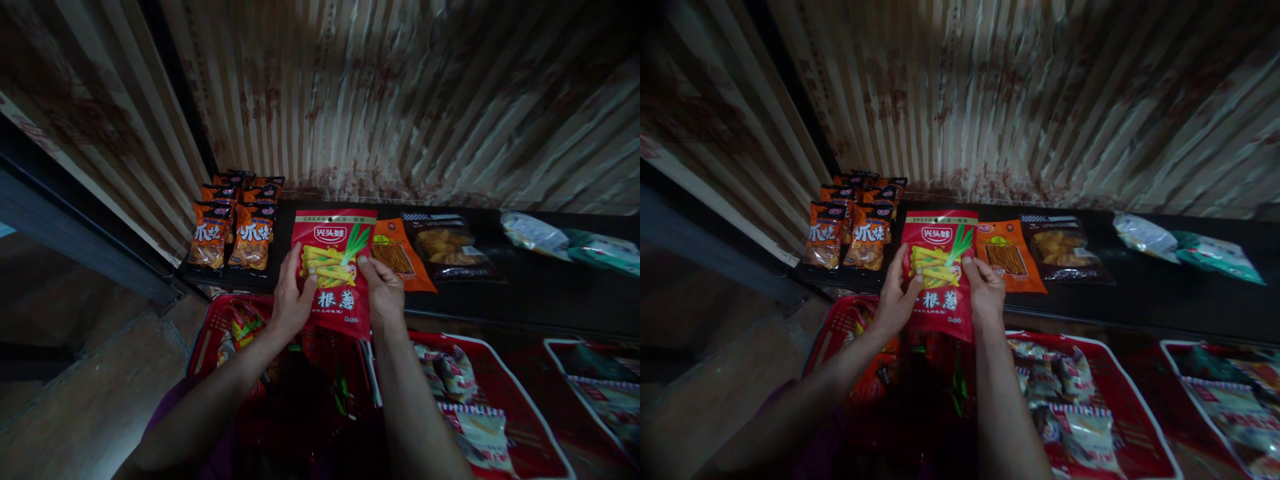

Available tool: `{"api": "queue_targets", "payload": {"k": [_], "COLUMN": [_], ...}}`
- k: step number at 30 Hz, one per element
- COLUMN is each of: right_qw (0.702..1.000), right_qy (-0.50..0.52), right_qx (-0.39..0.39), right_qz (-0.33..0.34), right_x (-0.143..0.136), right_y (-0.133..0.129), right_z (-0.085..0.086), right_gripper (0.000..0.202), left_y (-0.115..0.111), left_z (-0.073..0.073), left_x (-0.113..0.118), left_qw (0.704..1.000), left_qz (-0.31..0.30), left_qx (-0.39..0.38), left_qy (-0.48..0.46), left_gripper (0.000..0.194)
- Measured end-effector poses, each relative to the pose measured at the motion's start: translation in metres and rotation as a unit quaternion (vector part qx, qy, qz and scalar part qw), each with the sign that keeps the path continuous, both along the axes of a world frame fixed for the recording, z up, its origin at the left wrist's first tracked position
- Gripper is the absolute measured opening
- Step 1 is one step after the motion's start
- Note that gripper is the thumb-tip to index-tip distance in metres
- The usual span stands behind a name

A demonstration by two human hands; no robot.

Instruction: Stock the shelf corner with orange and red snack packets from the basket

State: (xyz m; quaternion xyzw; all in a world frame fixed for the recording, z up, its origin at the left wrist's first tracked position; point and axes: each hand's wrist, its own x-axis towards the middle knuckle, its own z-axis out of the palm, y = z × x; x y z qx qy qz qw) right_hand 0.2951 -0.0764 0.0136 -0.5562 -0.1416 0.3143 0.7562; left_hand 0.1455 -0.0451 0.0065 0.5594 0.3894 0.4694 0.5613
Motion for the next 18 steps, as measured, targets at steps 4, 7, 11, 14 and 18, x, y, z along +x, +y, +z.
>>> {"api": "queue_targets", "payload": {"k": [4,7,11,14,18], "right_qw": [1.0,0.998,0.988,0.968,0.955], "right_qy": [0.018,-0.002,-0.112,-0.216,-0.226], "right_qx": [0.003,0.028,0.043,0.054,0.055], "right_qz": [0.02,0.049,0.093,0.115,0.186], "right_x": [-0.006,-0.017,-0.045,-0.071,-0.101], "right_y": [-0.004,-0.007,-0.016,-0.03,-0.062], "right_z": [0.012,0.017,0.02,0.028,0.044], "right_gripper": [0.036,0.033,0.024,0.02,0.029], "left_y": [-0.017,-0.026,-0.044,-0.063,-0.086], "left_z": [0.003,0.005,0.015,0.021,0.025], "left_x": [0.004,0.005,-0.003,-0.015,-0.035], "left_qw": [0.996,0.998,0.991,0.976,0.948], "left_qz": [-0.014,-0.041,-0.109,-0.119,-0.075], "left_qx": [0.07,0.036,-0.05,-0.108,-0.202], "left_qy": [0.05,0.018,-0.064,-0.149,-0.234], "left_gripper": [0.052,0.058,0.06,0.067,0.07]}}
